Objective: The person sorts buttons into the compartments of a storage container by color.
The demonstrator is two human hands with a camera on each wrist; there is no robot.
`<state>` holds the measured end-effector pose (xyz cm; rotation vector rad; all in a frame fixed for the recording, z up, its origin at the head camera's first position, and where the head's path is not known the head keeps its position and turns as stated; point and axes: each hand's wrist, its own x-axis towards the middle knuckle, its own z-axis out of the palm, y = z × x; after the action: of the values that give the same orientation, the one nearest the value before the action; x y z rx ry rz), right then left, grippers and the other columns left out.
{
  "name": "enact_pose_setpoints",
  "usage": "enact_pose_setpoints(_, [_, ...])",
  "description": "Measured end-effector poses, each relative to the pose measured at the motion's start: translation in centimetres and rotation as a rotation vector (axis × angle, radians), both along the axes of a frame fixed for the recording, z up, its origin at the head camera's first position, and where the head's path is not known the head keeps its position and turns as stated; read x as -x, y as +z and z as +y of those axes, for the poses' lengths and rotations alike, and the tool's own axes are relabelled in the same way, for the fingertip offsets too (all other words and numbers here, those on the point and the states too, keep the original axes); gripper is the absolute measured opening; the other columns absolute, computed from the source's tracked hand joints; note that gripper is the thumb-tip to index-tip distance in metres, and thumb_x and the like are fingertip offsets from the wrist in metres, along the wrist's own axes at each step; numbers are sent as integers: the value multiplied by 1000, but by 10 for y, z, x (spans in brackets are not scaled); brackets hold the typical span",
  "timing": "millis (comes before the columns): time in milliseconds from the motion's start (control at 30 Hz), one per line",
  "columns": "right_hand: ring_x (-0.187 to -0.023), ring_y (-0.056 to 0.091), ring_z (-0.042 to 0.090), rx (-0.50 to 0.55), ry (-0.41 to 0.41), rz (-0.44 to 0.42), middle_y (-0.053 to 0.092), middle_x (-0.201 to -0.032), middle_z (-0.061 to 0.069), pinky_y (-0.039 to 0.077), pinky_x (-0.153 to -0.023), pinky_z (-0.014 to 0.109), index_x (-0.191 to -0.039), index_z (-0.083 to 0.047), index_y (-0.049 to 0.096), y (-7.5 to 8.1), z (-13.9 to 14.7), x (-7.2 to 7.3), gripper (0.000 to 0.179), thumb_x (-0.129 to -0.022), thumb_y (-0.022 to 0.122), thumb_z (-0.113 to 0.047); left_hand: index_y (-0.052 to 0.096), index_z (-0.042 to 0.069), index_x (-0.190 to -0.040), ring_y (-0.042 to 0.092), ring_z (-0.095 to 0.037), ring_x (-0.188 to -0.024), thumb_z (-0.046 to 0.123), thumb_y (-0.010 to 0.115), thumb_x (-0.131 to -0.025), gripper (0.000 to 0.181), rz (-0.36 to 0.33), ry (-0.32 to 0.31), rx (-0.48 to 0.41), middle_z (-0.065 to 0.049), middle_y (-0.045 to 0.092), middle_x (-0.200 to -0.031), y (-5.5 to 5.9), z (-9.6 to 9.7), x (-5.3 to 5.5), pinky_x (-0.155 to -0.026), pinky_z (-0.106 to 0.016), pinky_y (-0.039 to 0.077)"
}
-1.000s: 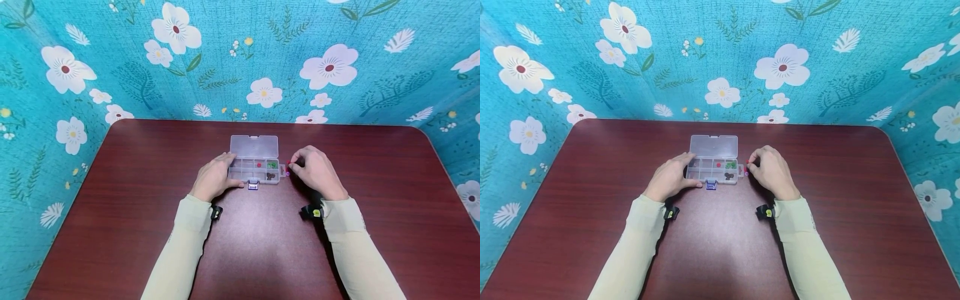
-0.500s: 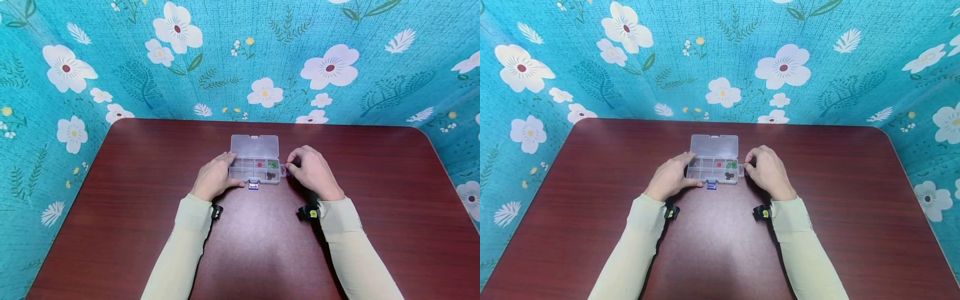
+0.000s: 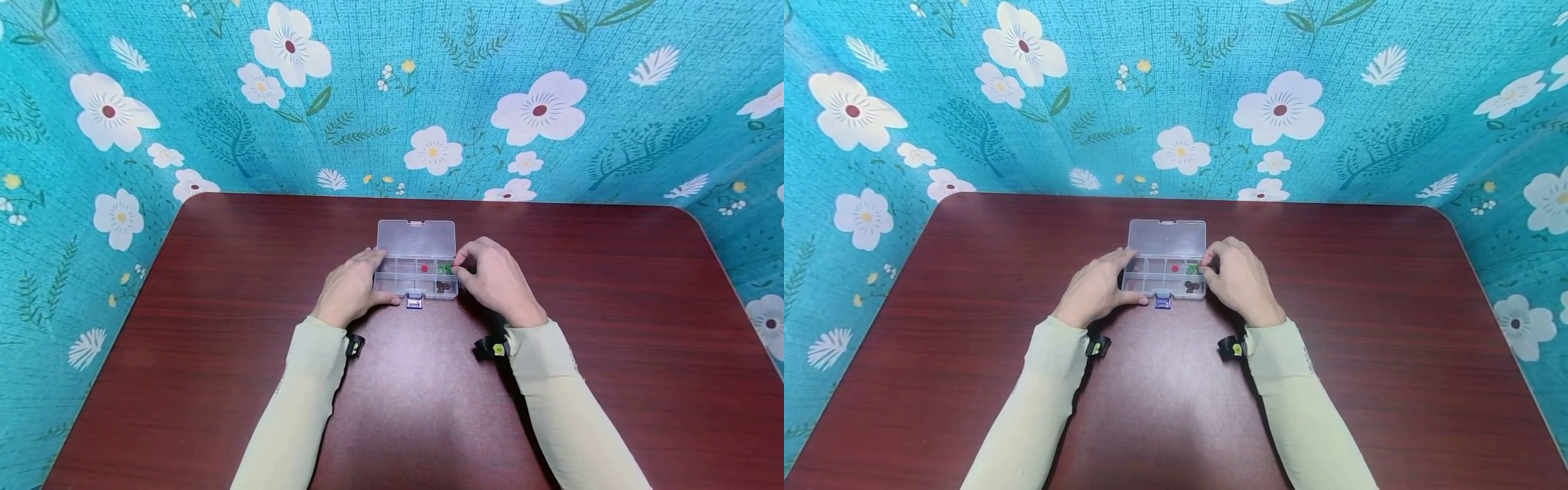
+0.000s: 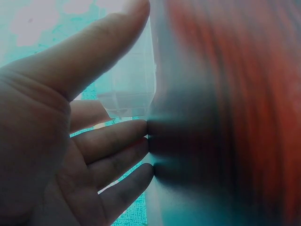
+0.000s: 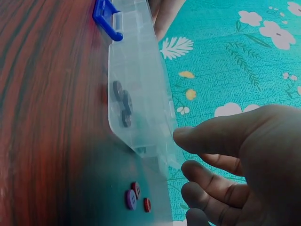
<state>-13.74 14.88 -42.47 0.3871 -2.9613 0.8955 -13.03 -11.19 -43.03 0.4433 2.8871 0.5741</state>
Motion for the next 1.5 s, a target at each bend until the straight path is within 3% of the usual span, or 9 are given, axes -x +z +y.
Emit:
enact_pose_setpoints(500, [-79, 51, 21, 0, 37, 21, 62, -93, 6, 43, -66, 35, -88, -13, 70, 3, -21, 3, 4, -89, 72, -16, 46, 8, -151, 38, -21, -145, 50, 87, -74, 97, 3, -5, -2, -7, 47, -154, 0, 1, 1, -115, -42, 36])
enact_pose_setpoints(1500, [-83, 52, 23, 3, 81, 32, 63, -94, 7, 46, -70, 37, -87, -13, 69, -4, -41, 7, 3, -88, 71, -15, 47, 7, -150, 39, -22, -145, 51, 87, -73, 97, 21, -9, -8, -8, 48, -153, -1, 0, 0, -114, -42, 38])
